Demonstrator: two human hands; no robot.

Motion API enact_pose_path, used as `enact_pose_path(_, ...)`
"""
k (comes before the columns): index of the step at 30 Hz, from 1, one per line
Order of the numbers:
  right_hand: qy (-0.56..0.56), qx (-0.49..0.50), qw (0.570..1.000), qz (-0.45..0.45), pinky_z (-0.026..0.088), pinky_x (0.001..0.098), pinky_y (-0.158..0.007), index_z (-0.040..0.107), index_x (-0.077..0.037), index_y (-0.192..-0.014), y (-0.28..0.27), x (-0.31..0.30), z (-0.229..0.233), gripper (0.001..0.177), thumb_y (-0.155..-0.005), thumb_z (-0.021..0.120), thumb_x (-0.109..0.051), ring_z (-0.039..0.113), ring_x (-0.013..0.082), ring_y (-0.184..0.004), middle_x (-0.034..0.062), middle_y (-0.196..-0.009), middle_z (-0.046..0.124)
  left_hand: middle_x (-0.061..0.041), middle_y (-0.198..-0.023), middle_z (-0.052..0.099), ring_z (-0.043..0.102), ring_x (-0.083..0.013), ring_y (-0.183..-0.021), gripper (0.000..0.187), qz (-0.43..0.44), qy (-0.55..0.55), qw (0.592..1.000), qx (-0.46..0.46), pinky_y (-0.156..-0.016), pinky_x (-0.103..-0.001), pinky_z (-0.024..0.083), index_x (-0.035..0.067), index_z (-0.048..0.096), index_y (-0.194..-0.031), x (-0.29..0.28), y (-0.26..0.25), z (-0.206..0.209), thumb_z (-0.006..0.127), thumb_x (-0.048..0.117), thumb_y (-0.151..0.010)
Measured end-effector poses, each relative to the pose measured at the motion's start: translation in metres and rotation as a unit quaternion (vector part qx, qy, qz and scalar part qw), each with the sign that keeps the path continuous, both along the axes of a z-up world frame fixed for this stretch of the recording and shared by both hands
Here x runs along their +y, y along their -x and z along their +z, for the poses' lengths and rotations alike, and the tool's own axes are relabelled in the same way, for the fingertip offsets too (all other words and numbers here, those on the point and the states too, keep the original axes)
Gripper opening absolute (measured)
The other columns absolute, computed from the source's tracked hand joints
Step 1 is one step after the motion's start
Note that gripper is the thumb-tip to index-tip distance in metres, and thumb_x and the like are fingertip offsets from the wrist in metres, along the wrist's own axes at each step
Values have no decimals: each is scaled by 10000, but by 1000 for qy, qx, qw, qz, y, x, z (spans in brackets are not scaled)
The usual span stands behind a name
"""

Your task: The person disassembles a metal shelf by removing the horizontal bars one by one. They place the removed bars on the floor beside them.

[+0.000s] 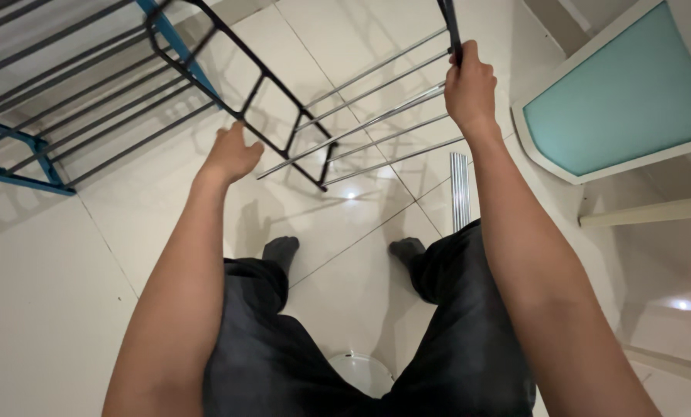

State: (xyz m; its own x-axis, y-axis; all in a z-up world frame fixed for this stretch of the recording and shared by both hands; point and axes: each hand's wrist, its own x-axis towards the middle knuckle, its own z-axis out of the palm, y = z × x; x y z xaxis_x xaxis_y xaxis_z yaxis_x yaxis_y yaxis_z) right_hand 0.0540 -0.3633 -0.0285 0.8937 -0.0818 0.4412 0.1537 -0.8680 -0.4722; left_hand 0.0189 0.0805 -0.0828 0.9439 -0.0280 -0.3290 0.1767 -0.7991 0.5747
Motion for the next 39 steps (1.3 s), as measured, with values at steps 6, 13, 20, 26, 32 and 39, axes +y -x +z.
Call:
enact_pose_path(6, -34, 64, 997, 24, 538, 496, -690, 529, -36, -1128, 6, 20, 20, 145, -1041, 627, -95, 714, 387, -743, 208, -841, 726, -261, -1480, 446, 504, -440, -1311, 581, -104, 21, 991, -77, -1079, -467, 429, 78, 475, -1466, -50, 17, 29, 654, 250, -940)
enact_pose_path(13, -99, 131, 981, 105, 571, 398, -675, 581, -9, -1221, 24, 33, 46, 255, -1011, 693, -102, 758, 252, -801, 186, -920, 734, -194, -1366, 540, 606, -411, -1155, 493, -181, 76, 966, -169, -964, -480, 507, 72, 526, -1419, -97, 24, 49, 660, 219, -968)
enact_pose_path(20, -130, 206, 963, 113, 572, 328, -665, 603, -20, -1265, 39, 39, 62, 277, -1016, 682, -115, 739, 167, -788, 98, -926, 676, -169, -1310, 564, 632, -379, -1117, 474, -215, 97, 948, -214, -924, -471, 528, 79, 546, -1365, -144, 19, 47, 714, 251, -957)
enact_pose_path(26, -155, 202, 956, 146, 580, 289, -629, 592, -8, -1255, 44, 44, 62, 271, -1016, 679, -103, 716, 149, -733, 100, -922, 652, -165, -1259, 568, 621, -386, -1086, 467, -210, 148, 931, -259, -866, -483, 534, 71, 546, -1317, -187, 15, 42, 727, 284, -942)
enact_pose_path(32, -179, 217, 944, 175, 574, 283, -595, 597, -18, -1204, 53, 56, 70, 185, -1043, 631, -102, 672, 119, -686, 82, -913, 665, -96, -1065, 649, 671, -339, -941, 321, -155, 154, 904, -368, -748, -484, 517, 80, 588, -1143, -217, 2, 35, 755, 256, -932)
enact_pose_path(39, -144, 218, 952, 159, 506, 303, -610, 609, -38, -1161, 57, 54, 74, 160, -1045, 627, -148, 619, 114, -666, 37, -786, 644, -96, -923, 672, 673, -308, -865, 303, -121, 243, 921, -279, -732, -445, 515, 60, 578, -939, -225, 1, 41, 808, 245, -870)
